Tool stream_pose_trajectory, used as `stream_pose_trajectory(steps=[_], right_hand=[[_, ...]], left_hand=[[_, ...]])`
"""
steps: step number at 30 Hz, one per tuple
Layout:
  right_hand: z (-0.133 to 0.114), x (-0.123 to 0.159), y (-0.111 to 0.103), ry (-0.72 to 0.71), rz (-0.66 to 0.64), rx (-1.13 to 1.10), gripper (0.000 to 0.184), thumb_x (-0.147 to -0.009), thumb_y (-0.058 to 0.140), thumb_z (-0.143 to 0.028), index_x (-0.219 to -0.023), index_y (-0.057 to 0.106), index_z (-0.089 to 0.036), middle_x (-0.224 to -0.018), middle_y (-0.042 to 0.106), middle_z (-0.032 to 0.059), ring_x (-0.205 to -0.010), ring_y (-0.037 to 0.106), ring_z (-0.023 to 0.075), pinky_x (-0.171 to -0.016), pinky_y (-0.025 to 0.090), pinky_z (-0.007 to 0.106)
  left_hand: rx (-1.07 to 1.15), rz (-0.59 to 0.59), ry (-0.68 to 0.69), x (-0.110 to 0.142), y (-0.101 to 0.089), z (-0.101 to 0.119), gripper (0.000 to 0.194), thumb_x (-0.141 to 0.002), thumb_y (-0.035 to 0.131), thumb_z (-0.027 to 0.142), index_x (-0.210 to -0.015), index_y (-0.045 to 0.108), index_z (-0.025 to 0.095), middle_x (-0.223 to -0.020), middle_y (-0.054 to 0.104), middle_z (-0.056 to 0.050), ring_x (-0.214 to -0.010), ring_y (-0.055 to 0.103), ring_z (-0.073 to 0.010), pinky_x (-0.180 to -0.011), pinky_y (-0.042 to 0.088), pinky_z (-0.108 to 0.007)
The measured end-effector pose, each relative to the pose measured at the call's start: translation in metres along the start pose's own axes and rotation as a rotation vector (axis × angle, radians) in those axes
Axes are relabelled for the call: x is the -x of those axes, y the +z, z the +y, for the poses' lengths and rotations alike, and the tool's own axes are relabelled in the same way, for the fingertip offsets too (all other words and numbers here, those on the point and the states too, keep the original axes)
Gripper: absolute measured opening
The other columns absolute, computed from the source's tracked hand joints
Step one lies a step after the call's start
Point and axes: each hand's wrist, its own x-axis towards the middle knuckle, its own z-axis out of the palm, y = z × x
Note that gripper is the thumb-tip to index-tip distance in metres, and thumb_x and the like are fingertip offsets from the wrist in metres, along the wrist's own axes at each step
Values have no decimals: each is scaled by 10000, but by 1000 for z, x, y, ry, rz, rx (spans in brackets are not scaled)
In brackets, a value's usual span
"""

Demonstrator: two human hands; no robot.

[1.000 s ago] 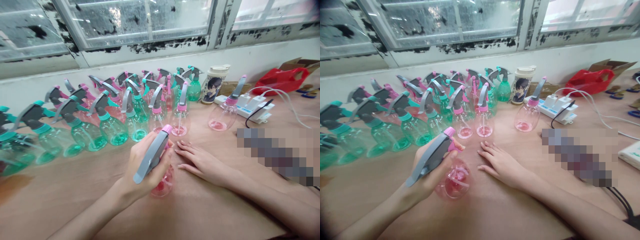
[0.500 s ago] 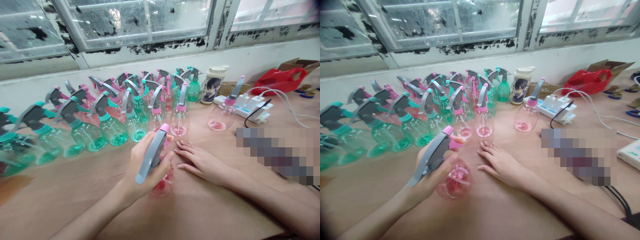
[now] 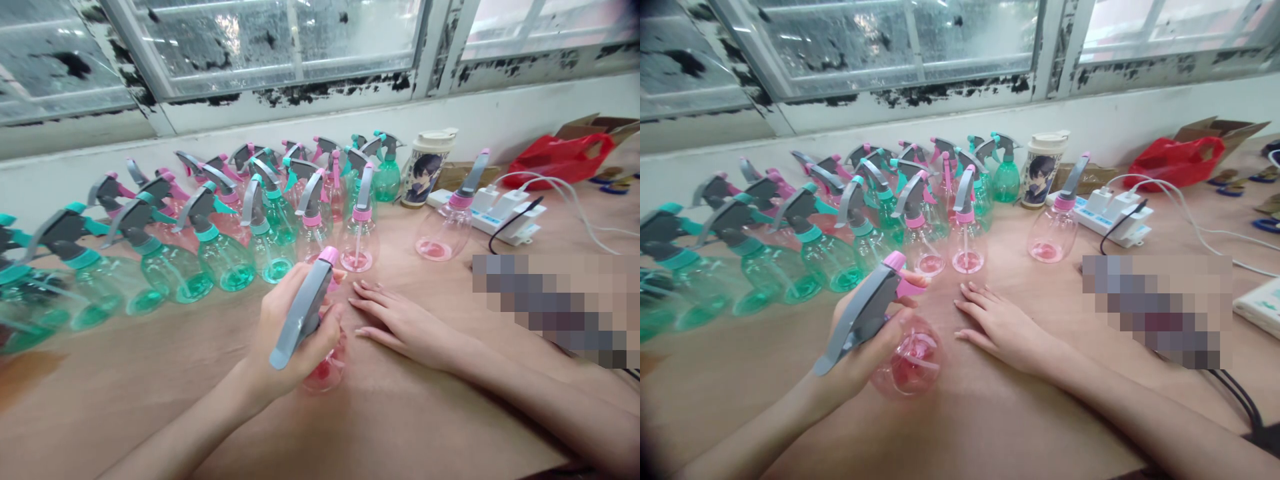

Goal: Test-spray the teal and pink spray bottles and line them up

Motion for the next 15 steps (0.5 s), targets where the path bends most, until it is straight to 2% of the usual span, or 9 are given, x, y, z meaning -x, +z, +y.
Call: stream_pose_trajectory(steps=[15], right_hand=[[0,1,1,3,24,-32,516,-969,456,-478,-1363,538,-155,-1461,470,164,-1382,392,301,-1116,357,531]], left_hand=[[-41,15,8,0,1,-1,139,-830,513,200,-966,534,220,-862,576,-29,-761,580,-177,-700,520,-334]])
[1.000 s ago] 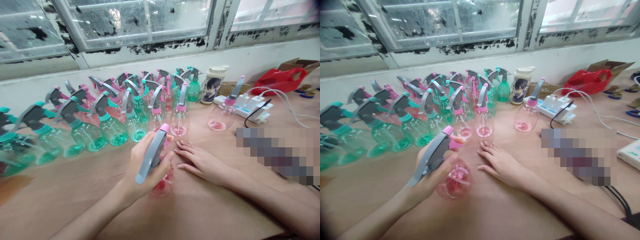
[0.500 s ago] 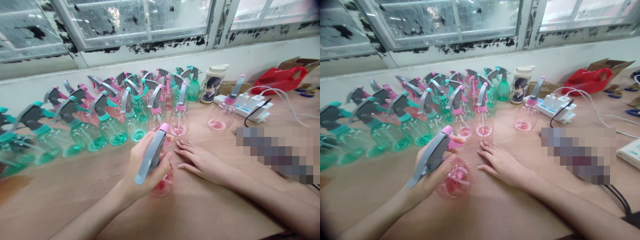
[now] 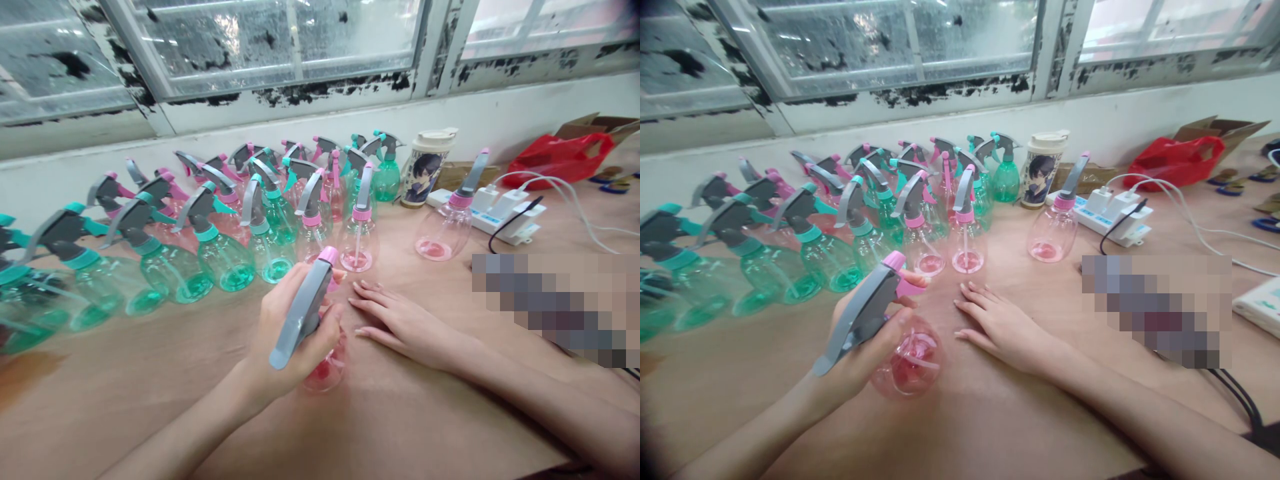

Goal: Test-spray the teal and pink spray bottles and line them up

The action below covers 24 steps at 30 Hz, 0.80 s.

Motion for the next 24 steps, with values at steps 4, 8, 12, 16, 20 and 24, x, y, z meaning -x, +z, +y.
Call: stream_pose_trajectory(steps=[4,8,12,16,20,24], right_hand=[[0,0,1,3,3,-6,524,-964,462,-487,-1364,538,-157,-1462,466,166,-1381,392,307,-1113,359,538],[0,0,1,-1,-9,5,533,-967,459,-480,-1366,533,-135,-1471,450,173,-1386,382,308,-1117,354,534],[0,0,0,-3,-6,-3,526,-963,474,-471,-1373,526,-145,-1473,449,166,-1392,371,308,-1119,353,534],[0,0,0,6,1,-15,521,-962,473,-478,-1373,528,-164,-1469,459,159,-1391,374,305,-1117,354,536],[0,0,0,1,-3,-1,518,-966,460,-482,-1365,534,-160,-1465,464,163,-1386,386,302,-1114,360,531],[1,-1,-1,-7,-29,22,570,-954,462,-519,-1369,528,-134,-1470,453,183,-1385,385,319,-1107,364,534]], left_hand=[[-29,6,24,-2,0,-1,47,-839,509,218,-881,528,224,-821,587,-28,-734,581,-181,-645,508,-327],[-32,3,12,-4,0,3,30,-844,523,199,-831,512,224,-795,569,-10,-698,558,-161,-643,486,-315],[-21,-9,-44,-5,-1,6,144,-876,535,227,-746,474,217,-685,494,28,-586,490,-123,-593,450,-288],[-4,6,-4,-4,-1,3,113,-883,550,282,-802,501,221,-733,540,10,-630,531,-136,-610,466,-292],[1,18,-49,-2,-1,0,95,-852,578,296,-904,545,223,-832,596,-20,-734,591,-173,-677,507,-315],[-32,49,-72,-1,1,2,82,-822,567,278,-795,517,219,-769,573,-11,-675,566,-168,-680,514,-332]])
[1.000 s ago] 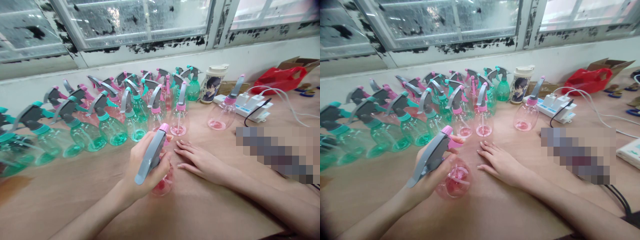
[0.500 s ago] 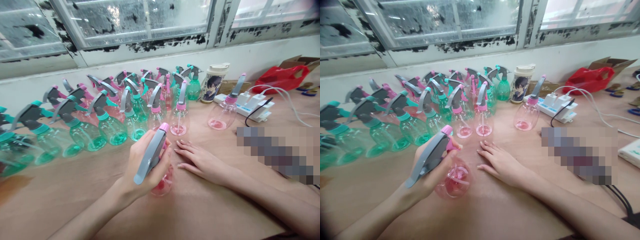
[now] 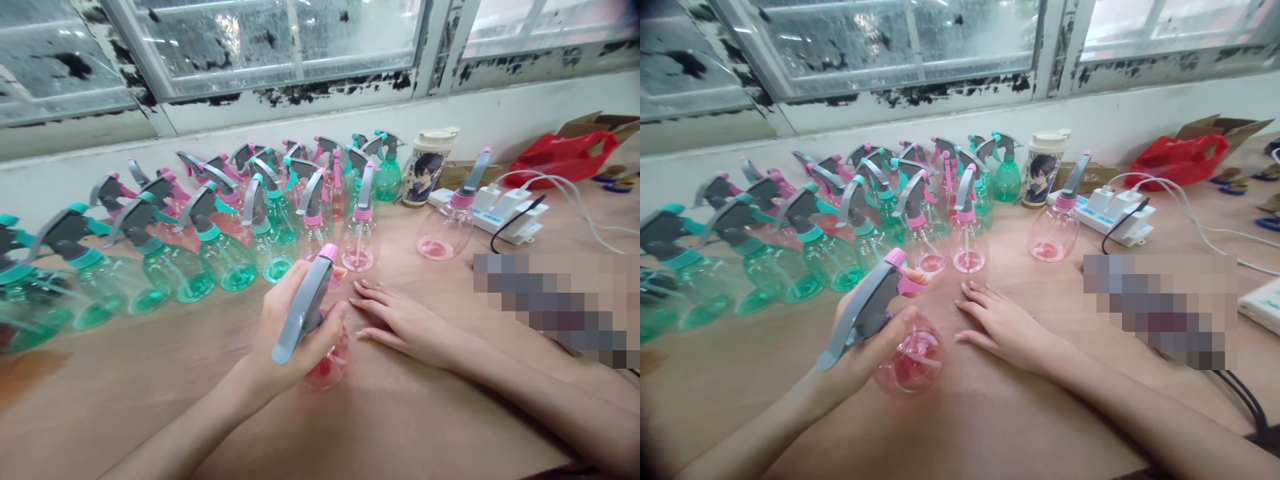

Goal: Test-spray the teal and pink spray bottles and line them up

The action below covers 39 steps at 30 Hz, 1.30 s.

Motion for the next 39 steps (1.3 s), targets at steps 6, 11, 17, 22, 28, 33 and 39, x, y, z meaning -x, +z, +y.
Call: stream_pose_trajectory(steps=[6,11,17,22,28,33,39], right_hand=[[1,0,-4,0,-28,-95,661,-870,552,-614,-1357,533,-168,-1480,445,175,-1382,385,326,-1098,374,520],[-22,-4,-11,18,27,-281,666,-817,635,-605,-1318,525,-180,-1404,522,160,-1299,488,296,-1058,428,466],[-66,-10,-22,18,103,-539,634,-737,770,-495,-1243,512,-213,-1272,610,109,-1162,585,278,-967,486,431],[-88,-28,-16,-35,234,-631,607,-703,809,-411,-1201,521,-215,-1227,613,87,-1106,600,275,-942,492,437],[-97,-37,-7,-35,279,-558,566,-721,776,-378,-1209,524,-245,-1216,601,79,-1092,598,291,-913,495,472],[-81,-12,-15,82,308,-537,792,-667,808,-463,-1320,437,-212,-1233,607,131,-1090,614,317,-865,514,477],[-37,29,-50,259,372,-270,656,-698,770,-527,-1209,530,-193,-1024,671,117,-939,658,323,-787,522,462]], left_hand=[[59,-18,-16,0,0,-2,70,-813,576,252,-852,524,225,-798,564,-10,-673,557,-161,-657,508,-315],[91,-56,49,0,-1,-8,124,-806,609,246,-881,513,223,-791,521,12,-650,508,-140,-619,465,-283],[152,-99,-56,3,0,-9,242,-826,625,299,-1036,528,230,-830,530,25,-529,420,-89,-498,406,-235],[203,-73,-145,4,0,-11,404,-770,698,352,-1118,537,227,-1026,604,-31,-804,605,-167,-725,531,-302],[136,-112,-200,13,-12,-12,646,-740,713,389,-1318,441,290,-1118,634,-43,-1000,621,-255,-906,515,-453],[88,-177,-131,35,-18,-16,653,-797,654,471,-1364,394,278,-1377,514,-90,-1258,511,-307,-1041,444,-489],[-241,-367,-120,62,-4,-39,591,-862,578,456,-1382,395,245,-1437,453,-129,-1331,449,-321,-1095,389,-546]])
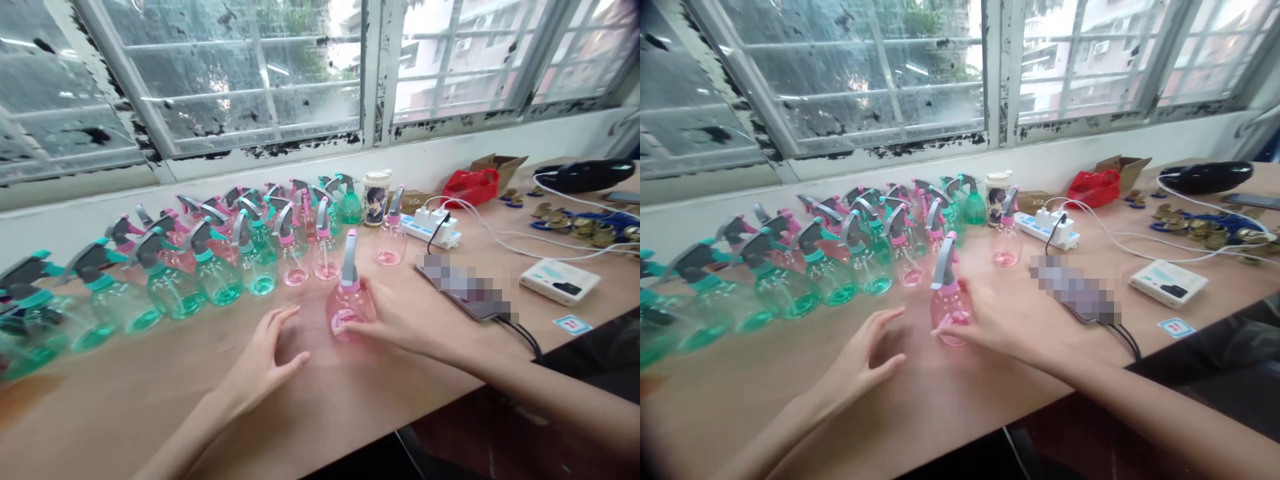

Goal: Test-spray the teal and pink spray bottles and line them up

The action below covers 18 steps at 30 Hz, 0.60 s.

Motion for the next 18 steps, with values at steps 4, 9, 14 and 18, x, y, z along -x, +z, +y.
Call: stream_pose_trajectory(steps=[4,9,14,18], right_hand=[[36,-2,-28,-30,35,235,579,-740,698,-611,-1144,563,-218,-1103,612,134,-1003,604,335,-808,511,479],[71,-24,-32,7,63,201,631,-758,701,-566,-1245,513,-210,-1140,577,135,-1066,575,308,-890,496,452],[78,-51,-30,31,114,284,676,-732,728,-555,-1230,515,-152,-1107,629,158,-1040,607,325,-864,500,451],[77,-66,-30,50,133,406,657,-743,717,-554,-1213,521,-139,-1139,648,183,-1044,622,343,-860,490,455]], left_hand=[[-190,-63,78,-4,18,-6,569,-848,596,428,-1359,461,217,-1460,448,-155,-1337,448,-346,-1067,425,-552],[-337,-106,161,-16,34,-7,544,-895,533,436,-1391,469,222,-1519,399,-152,-1389,387,-362,-1101,354,-607],[-366,-83,195,-19,40,-12,533,-928,483,460,-1398,466,208,-1529,389,-148,-1393,388,-351,-1100,349,-615],[-362,-32,228,-17,45,-23,521,-932,491,460,-1409,443,257,-1544,376,-103,-1402,385,-316,-1117,354,-575]])
